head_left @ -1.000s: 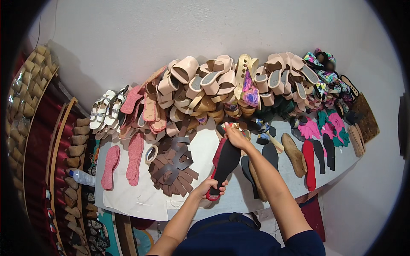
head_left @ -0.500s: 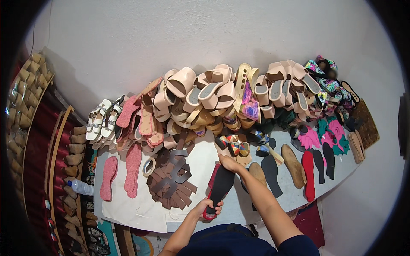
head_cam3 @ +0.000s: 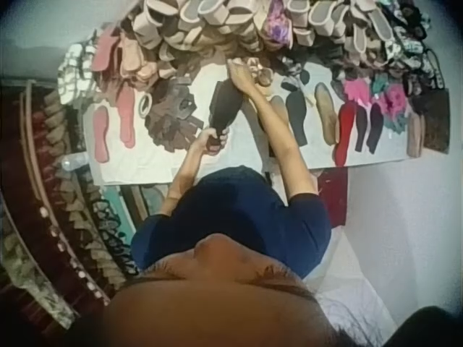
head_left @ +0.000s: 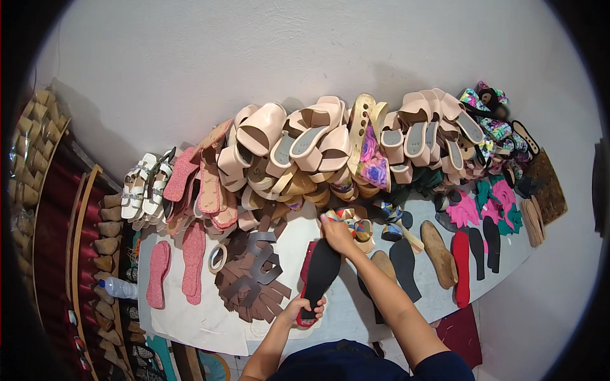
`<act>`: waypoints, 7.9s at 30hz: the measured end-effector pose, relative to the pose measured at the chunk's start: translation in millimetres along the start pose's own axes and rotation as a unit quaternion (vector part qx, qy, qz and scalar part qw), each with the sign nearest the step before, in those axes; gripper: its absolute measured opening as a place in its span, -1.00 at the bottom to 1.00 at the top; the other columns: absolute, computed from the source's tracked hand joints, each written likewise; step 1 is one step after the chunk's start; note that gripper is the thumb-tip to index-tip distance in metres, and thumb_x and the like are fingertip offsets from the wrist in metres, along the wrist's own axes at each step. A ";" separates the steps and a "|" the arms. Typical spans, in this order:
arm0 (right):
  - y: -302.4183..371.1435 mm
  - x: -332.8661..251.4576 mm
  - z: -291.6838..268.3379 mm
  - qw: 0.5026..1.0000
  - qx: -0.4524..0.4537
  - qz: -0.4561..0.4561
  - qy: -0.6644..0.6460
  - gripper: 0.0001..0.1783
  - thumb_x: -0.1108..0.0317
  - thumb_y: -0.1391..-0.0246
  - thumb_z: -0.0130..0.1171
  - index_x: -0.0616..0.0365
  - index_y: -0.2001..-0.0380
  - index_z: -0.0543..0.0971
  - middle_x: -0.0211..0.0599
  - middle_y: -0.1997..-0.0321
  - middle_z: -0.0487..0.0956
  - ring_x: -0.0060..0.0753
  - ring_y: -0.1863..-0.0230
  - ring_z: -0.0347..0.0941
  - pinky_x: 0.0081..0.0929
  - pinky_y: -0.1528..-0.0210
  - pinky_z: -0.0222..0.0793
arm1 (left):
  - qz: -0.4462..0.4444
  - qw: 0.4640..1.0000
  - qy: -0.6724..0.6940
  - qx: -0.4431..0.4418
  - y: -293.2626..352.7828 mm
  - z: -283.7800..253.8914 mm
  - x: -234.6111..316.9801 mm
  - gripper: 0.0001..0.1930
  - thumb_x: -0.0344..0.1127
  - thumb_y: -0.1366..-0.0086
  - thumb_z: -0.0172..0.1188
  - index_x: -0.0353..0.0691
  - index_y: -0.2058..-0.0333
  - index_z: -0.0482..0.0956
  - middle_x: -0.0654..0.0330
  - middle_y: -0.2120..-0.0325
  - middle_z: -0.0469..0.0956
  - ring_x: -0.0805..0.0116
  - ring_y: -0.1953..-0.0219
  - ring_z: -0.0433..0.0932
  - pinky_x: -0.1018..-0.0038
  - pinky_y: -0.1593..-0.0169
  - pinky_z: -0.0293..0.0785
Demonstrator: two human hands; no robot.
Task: Fitting a shoe upper onto a last and attaching the sole.
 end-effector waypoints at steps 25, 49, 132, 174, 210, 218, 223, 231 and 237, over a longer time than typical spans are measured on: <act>30.9 -0.8 -54.4 0.927 0.279 -0.191 0.160 -0.76 0.53 0.29 0.07 0.20 0.40 0.48 -0.22 0.34 0.40 -0.13 0.26 0.31 -0.32 0.21 0.23 | 0.176 0.981 0.038 0.077 9.7 -32.6 55.1 -0.61 -0.54 0.30 -0.17 -0.34 0.34 0.18 0.16 0.49 0.22 0.39 0.50 0.26 0.44 0.39 0.27; 18.8 -10.9 2.1 0.928 0.133 -0.231 0.260 -0.51 0.32 0.34 0.25 0.19 0.28 0.30 -0.20 0.21 0.36 -0.18 0.14 0.27 -0.28 0.06 0.06 | 0.210 0.973 -0.019 0.094 5.8 -20.0 69.3 -0.58 -0.54 0.25 -0.14 -0.26 0.27 0.18 0.17 0.49 0.23 0.38 0.50 0.28 0.43 0.39 0.31; 187.0 110.9 63.3 0.911 0.189 0.173 -0.322 -0.42 0.50 0.06 -0.02 0.37 -0.02 0.00 0.02 0.08 0.27 -0.26 0.12 0.30 -0.45 0.14 0.32 | 0.202 0.655 -0.638 0.352 35.1 10.3 -17.1 -0.66 -0.42 -0.04 0.10 -0.42 0.17 0.40 -0.02 0.34 0.51 0.33 0.31 0.53 0.55 0.23 0.41; 266.3 81.6 86.0 0.942 0.042 0.184 -0.276 -0.45 0.52 0.19 0.17 0.35 0.05 0.27 -0.15 0.20 0.44 -0.38 0.15 0.36 -0.50 0.09 0.27 | 0.034 0.673 -0.688 0.268 27.9 -17.6 -38.7 -0.68 -0.31 -0.03 0.16 -0.39 0.24 0.47 0.11 0.42 0.54 0.49 0.43 0.48 0.58 0.33 0.37; 259.8 81.1 68.4 0.914 -0.076 0.260 -0.302 -0.77 0.35 0.15 0.18 0.26 0.39 0.50 -0.39 0.50 0.49 -0.60 0.54 0.34 -0.60 0.51 0.24 | 0.103 0.600 -0.708 0.358 40.5 -1.4 -34.0 -0.70 -0.19 -0.06 0.16 -0.37 0.40 0.54 0.20 0.67 0.50 0.55 0.60 0.45 0.59 0.52 0.35; 257.9 87.3 76.0 0.940 -0.079 0.220 -0.250 -0.72 0.40 0.14 0.18 0.24 0.31 0.45 -0.42 0.46 0.47 -0.61 0.48 0.37 -0.66 0.53 0.28 | 0.169 0.625 -0.651 0.397 44.2 -20.2 -39.2 -0.72 -0.21 -0.01 0.18 -0.37 0.45 0.54 0.07 0.62 0.52 0.33 0.59 0.50 0.47 0.47 0.37; 258.5 81.7 70.9 0.947 0.006 0.203 -0.248 -0.74 0.43 0.22 0.20 0.31 0.41 0.42 -0.40 0.62 0.43 -0.62 0.67 0.31 -0.64 0.66 0.20 | 0.184 0.657 -0.607 0.408 45.8 -33.4 -45.0 -0.78 -0.33 -0.06 0.16 -0.40 0.40 0.50 0.19 0.58 0.50 0.54 0.58 0.44 0.64 0.53 0.39; 258.2 92.6 78.0 0.939 -0.080 0.233 -0.239 -0.51 0.34 0.21 0.25 0.24 0.15 0.37 -0.36 0.35 0.47 -0.53 0.32 0.38 -0.59 0.40 0.33 | 0.196 0.652 -0.615 0.398 43.1 -44.8 -46.1 -0.74 -0.28 -0.09 0.15 -0.44 0.42 0.50 0.18 0.59 0.49 0.54 0.60 0.44 0.62 0.55 0.39; 281.5 87.9 82.6 0.893 -0.055 0.291 -0.339 -0.44 0.33 0.21 0.27 0.40 0.13 0.35 -0.26 0.33 0.47 -0.48 0.31 0.39 -0.64 0.31 0.35 | 0.096 0.737 -0.540 0.396 46.8 -44.3 -58.8 -0.65 -0.14 -0.08 0.16 -0.42 0.41 0.50 0.25 0.64 0.45 0.59 0.66 0.34 0.67 0.57 0.30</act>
Point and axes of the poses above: each hand's wrist, its own y-axis away from the middle knuckle, its own z-axis out of the palm, x = y × z, the point moved 9 cm from there along -y, towards the middle knuckle
